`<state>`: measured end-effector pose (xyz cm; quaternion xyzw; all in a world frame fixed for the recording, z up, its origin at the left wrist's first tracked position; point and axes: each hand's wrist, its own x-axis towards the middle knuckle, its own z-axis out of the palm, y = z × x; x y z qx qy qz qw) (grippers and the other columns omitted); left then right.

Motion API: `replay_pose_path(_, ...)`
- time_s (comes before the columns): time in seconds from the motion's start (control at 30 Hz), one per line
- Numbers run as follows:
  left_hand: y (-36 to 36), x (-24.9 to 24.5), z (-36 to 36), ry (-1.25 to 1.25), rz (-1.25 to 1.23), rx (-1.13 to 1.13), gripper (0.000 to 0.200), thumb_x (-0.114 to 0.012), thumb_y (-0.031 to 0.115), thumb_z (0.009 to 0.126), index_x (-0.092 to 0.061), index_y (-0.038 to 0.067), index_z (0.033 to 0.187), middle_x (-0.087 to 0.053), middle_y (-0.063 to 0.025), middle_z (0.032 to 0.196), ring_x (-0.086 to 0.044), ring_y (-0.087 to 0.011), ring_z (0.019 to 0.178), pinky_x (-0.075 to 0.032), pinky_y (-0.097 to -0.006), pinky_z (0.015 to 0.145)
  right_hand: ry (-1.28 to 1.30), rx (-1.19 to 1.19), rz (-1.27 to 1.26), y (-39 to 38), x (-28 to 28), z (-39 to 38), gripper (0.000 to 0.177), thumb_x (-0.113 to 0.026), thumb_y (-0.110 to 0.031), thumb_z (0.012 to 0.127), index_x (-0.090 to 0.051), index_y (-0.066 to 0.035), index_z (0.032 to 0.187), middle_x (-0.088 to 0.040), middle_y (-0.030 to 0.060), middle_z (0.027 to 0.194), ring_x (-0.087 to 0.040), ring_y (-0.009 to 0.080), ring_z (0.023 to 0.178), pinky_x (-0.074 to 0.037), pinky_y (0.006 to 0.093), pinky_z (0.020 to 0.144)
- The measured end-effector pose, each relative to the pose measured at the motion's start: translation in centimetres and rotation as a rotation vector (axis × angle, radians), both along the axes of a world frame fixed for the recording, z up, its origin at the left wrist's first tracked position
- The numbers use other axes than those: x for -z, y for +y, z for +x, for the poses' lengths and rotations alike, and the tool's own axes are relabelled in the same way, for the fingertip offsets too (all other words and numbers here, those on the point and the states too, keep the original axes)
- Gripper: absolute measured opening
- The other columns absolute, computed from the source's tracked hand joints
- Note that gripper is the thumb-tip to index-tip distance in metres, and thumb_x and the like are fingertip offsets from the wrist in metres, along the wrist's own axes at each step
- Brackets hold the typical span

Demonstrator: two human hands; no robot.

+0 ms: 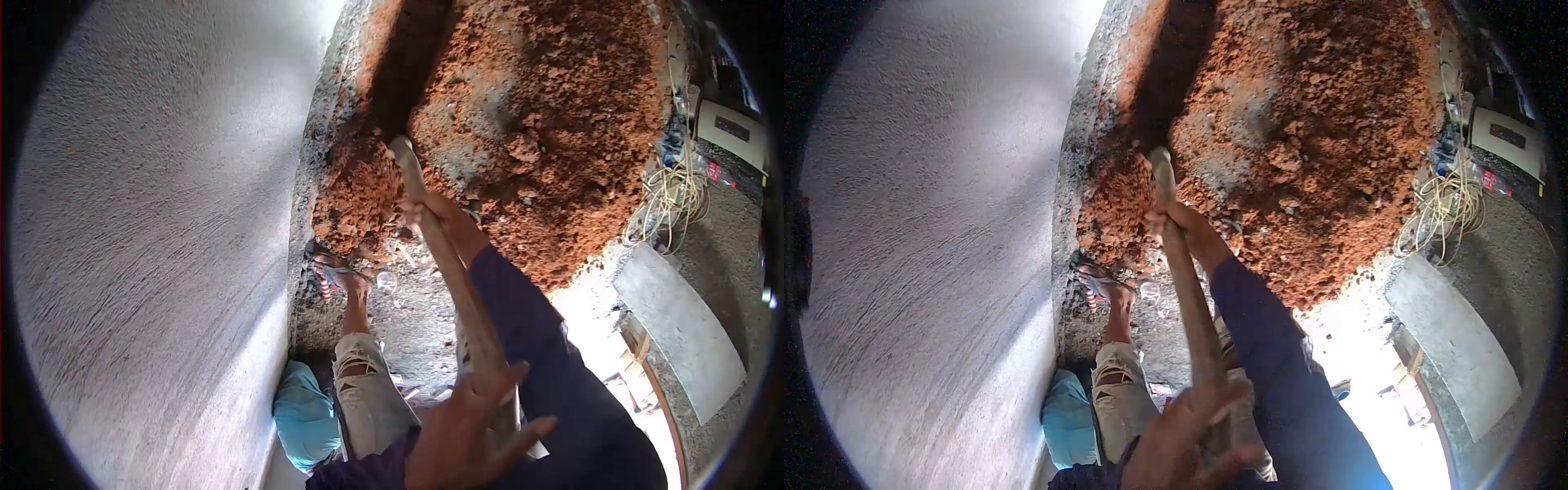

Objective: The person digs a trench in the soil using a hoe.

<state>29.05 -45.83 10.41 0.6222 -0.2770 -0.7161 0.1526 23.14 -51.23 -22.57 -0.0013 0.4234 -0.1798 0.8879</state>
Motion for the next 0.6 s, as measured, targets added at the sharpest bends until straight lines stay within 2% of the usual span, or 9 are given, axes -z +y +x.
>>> replay_pose_path(0.03, 0.1, -0.9, -1.0, 0.006, -0.009, 0.003, 0.050, -0.067, 0.033, 0.082, -0.053, 0.009, 0.124, -0.060, -0.0218, 0.096, -0.064, -0.0311, 0.078, -0.051, -0.0417, 0.062, 0.111, 0.017, -0.122, 0.7, -1.7, -1.6, 0.025, -0.048, -0.009, 0.092, -0.049, -0.007, 0.068, -0.047, 0.0015, 0.058, -0.050, 0.0103, 0.053, -0.048, 0.0271, 0.052)
replay_pose_path(0.07, 1.0, -1.8, -1.9, 0.009, -0.119, 0.244, 0.047, -0.065, 0.034, 0.083, -0.054, 0.010, 0.123, -0.060, -0.0211, 0.097, -0.064, -0.0308, 0.078, -0.052, -0.0406, 0.063, 0.236, 0.025, -0.240, 1.3, -3.3, -3.3, 0.025, -0.049, -0.010, 0.092, -0.048, -0.008, 0.067, -0.047, 0.0009, 0.057, -0.050, 0.0097, 0.052, -0.048, 0.0268, 0.051)
replay_pose_path(0.13, 1.3, -4.0, -3.6, 0.151, -0.109, 0.352, 0.048, -0.065, 0.034, 0.082, -0.054, 0.009, 0.122, -0.060, -0.0214, 0.098, -0.063, -0.0323, 0.080, -0.051, -0.0419, 0.065, -0.333, 0.246, 0.443, 5.0, 0.9, -9.0, 0.023, -0.049, -0.009, 0.091, -0.049, -0.009, 0.068, -0.043, -0.0006, 0.054, -0.048, 0.0098, 0.049, -0.046, 0.0267, 0.047)
replay_pose_path(0.27, 3.0, -8.0, -3.1, 0.391, -0.041, 0.505, 0.051, -0.065, 0.035, 0.080, -0.053, 0.007, 0.121, -0.059, -0.0219, 0.098, -0.061, -0.0352, 0.084, -0.049, -0.0446, 0.069, -0.184, 0.426, 0.547, 8.7, -6.0, -17.6, 0.016, -0.051, -0.007, 0.089, -0.051, -0.005, 0.073, -0.042, -0.0005, 0.055, -0.046, 0.0097, 0.048, -0.045, 0.0279, 0.046)
replay_pose_path(0.37, 4.2, -9.3, 1.8, 0.406, -0.080, 0.517, 0.053, -0.065, 0.036, 0.078, -0.052, 0.005, 0.120, -0.059, -0.0223, 0.098, -0.059, -0.0373, 0.086, -0.047, -0.0467, 0.072, 0.013, 0.541, 0.395, 10.7, -13.4, -18.8, 0.007, -0.053, -0.006, 0.087, -0.054, 0.000, 0.083, -0.043, 0.0000, 0.058, -0.046, 0.0097, 0.050, -0.044, 0.0266, 0.047)
replay_pose_path(0.43, 5.0, -8.7, 5.9, 0.247, -0.105, 0.521, 0.055, -0.065, 0.037, 0.077, -0.052, 0.004, 0.119, -0.058, -0.0226, 0.098, -0.058, -0.0388, 0.088, -0.046, -0.0480, 0.074, 0.507, 0.830, 0.293, 12.4, -14.8, -17.3, 0.007, -0.056, -0.006, 0.085, -0.053, 0.000, 0.086, -0.042, 0.0002, 0.058, -0.045, 0.0103, 0.051, -0.044, 0.0262, 0.049)
replay_pose_path(0.5, 6.2, -5.4, 9.4, -0.101, -0.115, 0.688, 0.063, -0.066, 0.034, 0.079, -0.045, 0.000, 0.127, -0.060, -0.0203, 0.095, -0.060, -0.0351, 0.085, -0.047, -0.0447, 0.071, 0.759, 0.858, 0.229, 12.7, -17.1, -13.9, 0.009, -0.059, -0.011, 0.083, -0.054, -0.003, 0.083, -0.045, -0.0003, 0.059, -0.047, 0.0119, 0.053, -0.043, 0.0251, 0.050)
replay_pose_path(0.57, 10.3, 1.7, 11.9, -0.536, -0.390, 0.875, 0.067, -0.068, 0.028, 0.077, -0.043, -0.001, 0.133, -0.062, -0.0111, 0.078, -0.061, -0.0277, 0.064, -0.047, -0.0402, 0.055, 0.881, 0.941, 0.246, 15.3, -15.7, -11.9, 0.009, -0.060, -0.011, 0.083, -0.054, -0.004, 0.083, -0.046, 0.0004, 0.063, -0.048, 0.0118, 0.057, -0.044, 0.0257, 0.053)
replay_pose_path(0.6, 12.9, 7.6, 13.1, -0.649, -0.459, 0.921, 0.057, -0.067, 0.027, 0.076, -0.050, 0.002, 0.125, -0.060, -0.0104, 0.070, -0.059, -0.0279, 0.056, -0.045, -0.0412, 0.050, 0.950, 0.969, 0.191, 17.1, -14.3, -10.8, 0.009, -0.061, -0.012, 0.081, -0.055, -0.005, 0.083, -0.049, 0.0017, 0.068, -0.051, 0.0138, 0.062, -0.047, 0.0282, 0.058)
